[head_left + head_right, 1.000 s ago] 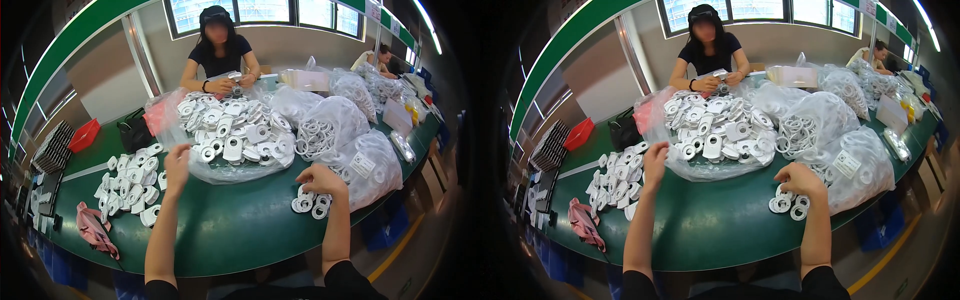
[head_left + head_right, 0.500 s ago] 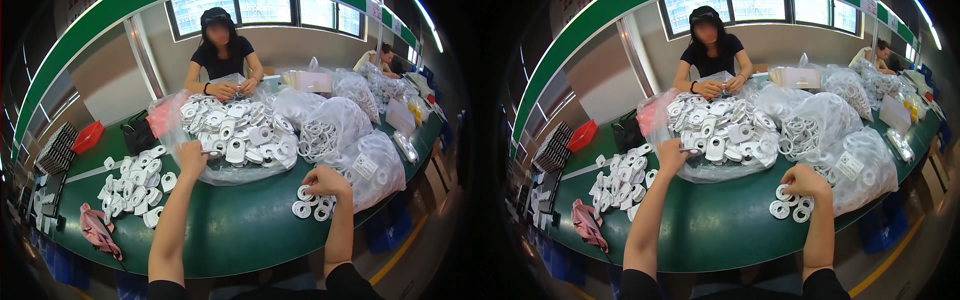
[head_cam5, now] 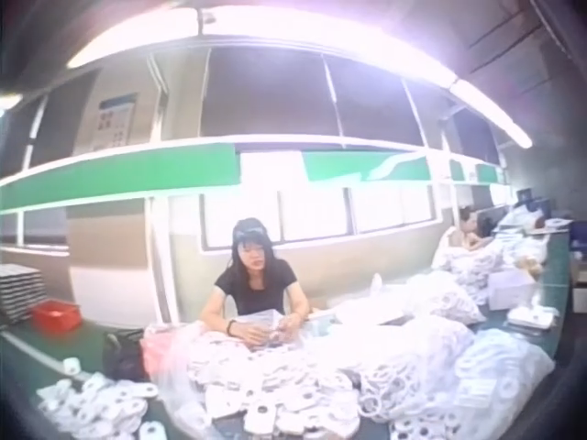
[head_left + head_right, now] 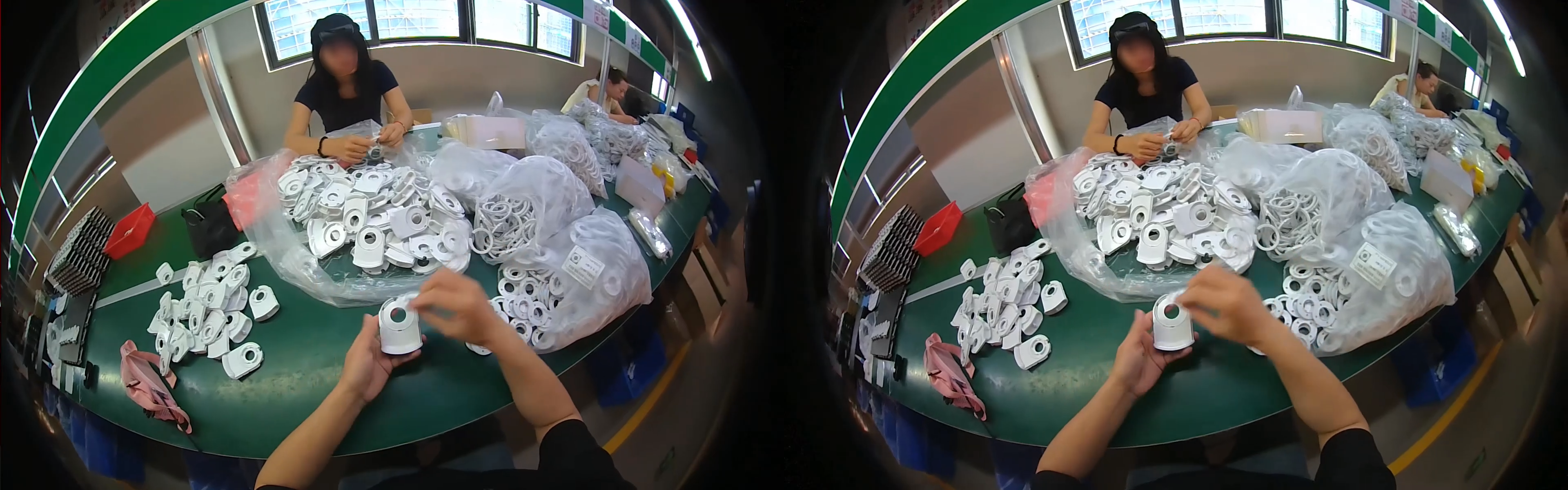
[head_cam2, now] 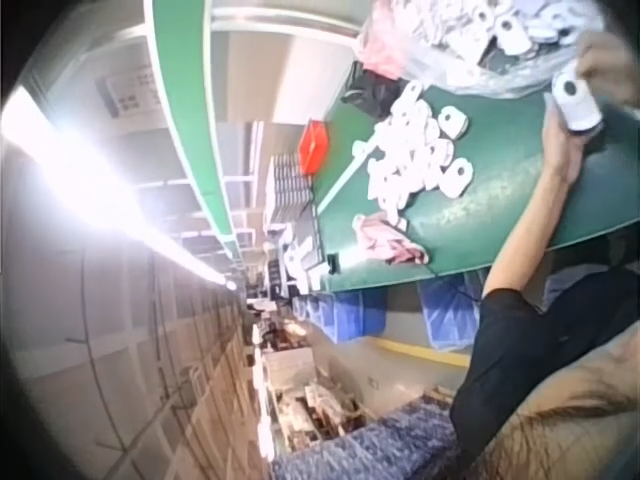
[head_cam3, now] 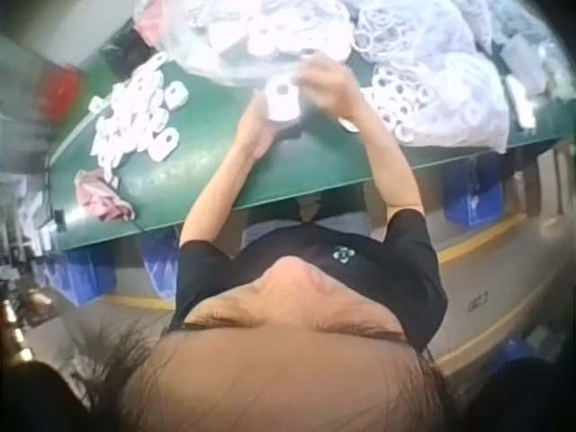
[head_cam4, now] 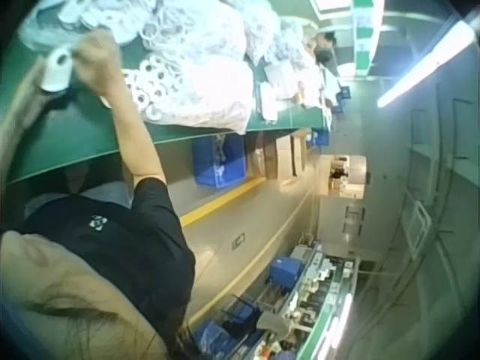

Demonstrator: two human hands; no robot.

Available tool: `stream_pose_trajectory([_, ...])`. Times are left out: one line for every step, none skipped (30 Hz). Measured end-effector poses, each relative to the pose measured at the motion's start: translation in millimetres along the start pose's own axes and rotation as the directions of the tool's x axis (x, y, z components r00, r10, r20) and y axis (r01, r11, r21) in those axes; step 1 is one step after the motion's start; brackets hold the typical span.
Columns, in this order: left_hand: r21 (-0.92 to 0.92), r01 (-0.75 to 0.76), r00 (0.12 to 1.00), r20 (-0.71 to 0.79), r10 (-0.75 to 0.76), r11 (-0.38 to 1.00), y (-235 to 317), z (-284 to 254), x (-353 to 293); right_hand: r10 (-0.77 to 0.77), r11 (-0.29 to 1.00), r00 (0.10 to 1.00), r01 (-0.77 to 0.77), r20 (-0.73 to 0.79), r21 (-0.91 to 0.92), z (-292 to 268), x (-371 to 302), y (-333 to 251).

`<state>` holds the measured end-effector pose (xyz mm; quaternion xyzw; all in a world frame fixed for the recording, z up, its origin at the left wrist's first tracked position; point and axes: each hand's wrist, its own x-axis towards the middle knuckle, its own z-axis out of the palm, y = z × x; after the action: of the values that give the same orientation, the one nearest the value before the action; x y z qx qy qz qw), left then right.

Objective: Manually snapping white plastic rings into housing components on a factory assembly line.

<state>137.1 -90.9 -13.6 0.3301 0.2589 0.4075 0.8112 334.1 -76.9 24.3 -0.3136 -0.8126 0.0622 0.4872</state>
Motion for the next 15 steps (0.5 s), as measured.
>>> stream_pose_trajectory([-0.072, -0.008, 1.0, 0.005, 0.008, 0.997, -1.2, 2.0, 0.4, -0.035, 0.999, 0.993, 0.039, 0.11, -0.028, 4.5, -4.7, 0.6])
stream_pose_trajectory([-0.138, -0.02, 1.0, 0.007, 0.021, 0.99, -0.6, 2.5, 0.3, -0.009, 1.0, 0.978, 0.004, 0.21, 0.025, 11.1, -6.1, 0.1])
stream_pose_trajectory([-0.058, -0.069, 0.995, -0.08, 0.064, 0.996, -7.9, -3.2, 2.9, -0.004, 1.0, 0.979, 0.001, 0.206, 0.016, 11.9, -5.3, -0.3])
stream_pose_trajectory([-0.056, -0.064, 0.996, -0.071, 0.06, 0.996, -10.7, -7.1, 3.2, 0.006, 0.995, 0.978, -0.027, 0.208, 0.101, 11.8, -4.1, -1.2])
stream_pose_trajectory([0.081, -0.043, 0.993, -0.103, 0.051, 0.996, -11.6, -11.1, 2.0, 0.015, 0.981, 0.977, -0.055, 0.212, 0.188, 11.1, -4.1, -1.6])
stream_pose_trajectory([0.217, -0.018, 0.989, -0.137, 0.048, 0.976, -11.2, -13.2, 1.7, 0.003, 0.986, 0.993, -0.024, 0.122, 0.168, 10.0, -4.1, 7.1])
stream_pose_trajectory([0.189, 0.007, 0.987, -0.158, 0.023, 0.982, -10.5, -13.0, 0.7, 0.19, 0.969, 0.982, -0.185, -0.01, 0.166, 7.0, -3.7, 10.1])
stream_pose_trajectory([0.188, 0.01, 0.987, -0.157, 0.02, 0.982, -10.0, -12.0, -0.5, 0.367, 0.922, 0.92, -0.339, -0.139, 0.188, 3.8, -3.8, 13.2])
stream_pose_trajectory([0.159, 0.012, 0.989, -0.15, 0.012, 0.987, -9.1, -10.8, -1.1, 0.458, 0.888, 0.852, -0.454, -0.253, 0.076, -2.5, -6.4, 24.8])
stream_pose_trajectory([0.129, 0.014, 0.99, -0.143, 0.004, 0.992, -7.9, -9.8, -1.9, 0.44, 0.87, 0.833, -0.488, -0.336, -0.071, -8.6, -11.0, 39.0])
stream_pose_trajectory([0.129, 0.016, 0.99, -0.142, 0.002, 0.992, -6.4, -7.1, -2.0, 0.408, 0.825, 0.812, -0.524, -0.416, -0.214, -15.2, -16.6, 53.8])
stream_pose_trajectory([0.062, 0.025, 0.991, -0.131, -0.017, 0.998, -4.9, -4.0, -2.0, 0.408, 0.824, 0.812, -0.525, -0.417, -0.215, -20.5, -21.7, 67.8])
stream_pose_trajectory([-0.006, 0.034, 0.992, -0.12, -0.035, 0.999, -4.7, -2.1, -1.8, 0.304, 0.783, 0.856, -0.474, -0.418, -0.402, -24.9, -26.9, 81.6])
stream_pose_trajectory([-0.005, 0.035, 0.992, -0.119, -0.035, 0.999, -5.4, -0.8, -0.7, 0.2, 0.709, 0.896, -0.412, -0.397, -0.572, -29.0, -32.0, 94.5])
stream_pose_trajectory([0.112, 0.038, 0.991, -0.133, -0.023, 0.993, -6.3, -0.5, 0.5, 0.229, 0.693, 0.912, -0.398, -0.341, -0.601, -31.5, -34.5, 102.8])
